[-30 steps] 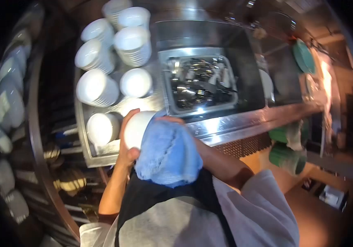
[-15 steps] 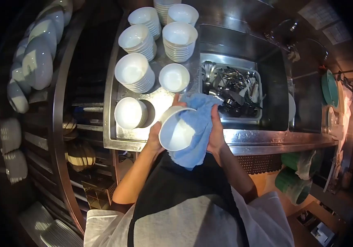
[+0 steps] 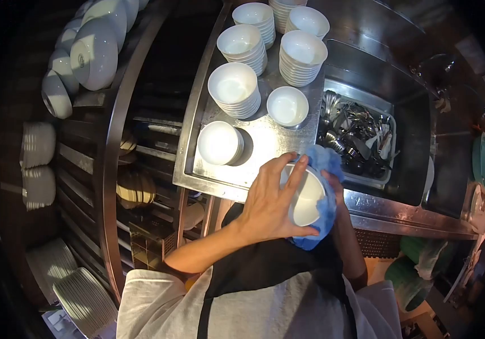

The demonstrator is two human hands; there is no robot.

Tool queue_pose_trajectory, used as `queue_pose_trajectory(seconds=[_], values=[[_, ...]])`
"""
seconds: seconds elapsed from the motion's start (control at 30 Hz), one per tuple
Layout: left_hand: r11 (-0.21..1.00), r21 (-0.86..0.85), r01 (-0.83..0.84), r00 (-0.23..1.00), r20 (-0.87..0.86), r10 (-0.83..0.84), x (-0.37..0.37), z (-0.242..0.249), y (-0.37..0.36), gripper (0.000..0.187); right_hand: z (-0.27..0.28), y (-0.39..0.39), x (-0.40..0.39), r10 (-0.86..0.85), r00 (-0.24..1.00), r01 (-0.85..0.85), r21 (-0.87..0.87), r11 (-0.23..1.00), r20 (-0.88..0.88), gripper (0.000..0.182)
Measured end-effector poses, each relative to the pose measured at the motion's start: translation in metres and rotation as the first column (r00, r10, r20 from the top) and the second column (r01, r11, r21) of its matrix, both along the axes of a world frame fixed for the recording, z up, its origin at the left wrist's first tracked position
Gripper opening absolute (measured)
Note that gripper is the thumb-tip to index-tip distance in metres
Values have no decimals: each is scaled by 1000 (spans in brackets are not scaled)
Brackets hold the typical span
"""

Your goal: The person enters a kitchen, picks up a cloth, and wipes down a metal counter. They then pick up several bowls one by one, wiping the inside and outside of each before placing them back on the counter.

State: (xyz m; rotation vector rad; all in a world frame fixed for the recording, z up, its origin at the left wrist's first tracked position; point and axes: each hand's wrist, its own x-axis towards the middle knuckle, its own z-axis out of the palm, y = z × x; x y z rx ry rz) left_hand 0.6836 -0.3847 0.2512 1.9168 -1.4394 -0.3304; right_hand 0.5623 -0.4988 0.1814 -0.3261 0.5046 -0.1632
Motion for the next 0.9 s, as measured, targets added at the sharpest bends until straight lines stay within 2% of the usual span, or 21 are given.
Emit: queue_pose_trajectory(seconds=[0.07,0.1,0.17,0.2,0.23,0.27,0.3,0.37,0.4,0.47,0.5,0.57,0.6,0.7,0.77,0.8,0.83,0.87,0.9], values=[[966,-86,244,969,-6,-245,11,-4,-6,95,-11,0,-2,49,998,-49,-6,999,31,50],[967,-88,240,970,-3,-241,15,-8,-4,95,-21,3,-1,66,995,-64,26,998,-70,45],[869,-236,435,899,50,-436,26,-20,3,94,-38,9,5,109,959,-87,96,992,-261,37],[866,-344,364,927,42,-373,28,-28,8,98,-44,4,10,292,925,-366,-369,854,-241,36],[865,-341,368,926,46,-375,32,-27,12,98,-47,-2,15,440,843,-506,-733,455,-309,35],[921,-365,139,990,63,-124,39,-26,18,99,-44,2,21,306,864,-414,-910,-19,-400,36],[916,-390,-97,988,74,136,47,-25,24,100,-50,3,20,452,849,-494,-715,495,-273,34],[891,-216,-400,897,110,429,73,-28,33,100,17,-14,26,435,753,-657,-597,460,-493,30],[878,-162,-450,868,151,472,86,-36,37,102,15,-14,24,443,751,-659,-594,461,-490,30],[848,-28,-528,819,247,518,107,-51,41,102,12,-18,17,325,711,-699,-579,420,-623,29],[848,-28,-529,818,247,519,111,-56,40,102,12,-19,16,326,711,-699,-579,419,-623,29],[828,75,-555,810,275,518,116,-67,37,97,13,-21,14,219,794,-594,-648,477,-567,30],[836,112,-538,821,297,488,119,-72,35,96,10,-22,11,213,796,-591,-648,480,-567,30],[842,211,-496,859,259,441,120,-91,32,97,6,-26,-3,155,871,-477,-729,491,-466,35],[848,220,-483,871,222,439,116,-93,30,99,12,-28,-12,-41,845,-373,-642,670,-534,41],[854,174,-490,847,327,420,113,-92,30,99,15,-30,-19,-37,902,-245,-582,775,-429,44],[861,127,-492,811,427,400,109,-86,29,99,17,-34,-25,-47,901,-238,-583,777,-430,44],[847,78,-527,758,494,426,96,-68,20,91,18,-38,-32,-75,885,-261,-621,739,-460,44],[855,75,-514,766,490,417,88,-62,14,91,19,-41,-38,-108,866,-284,-657,698,-489,44]])
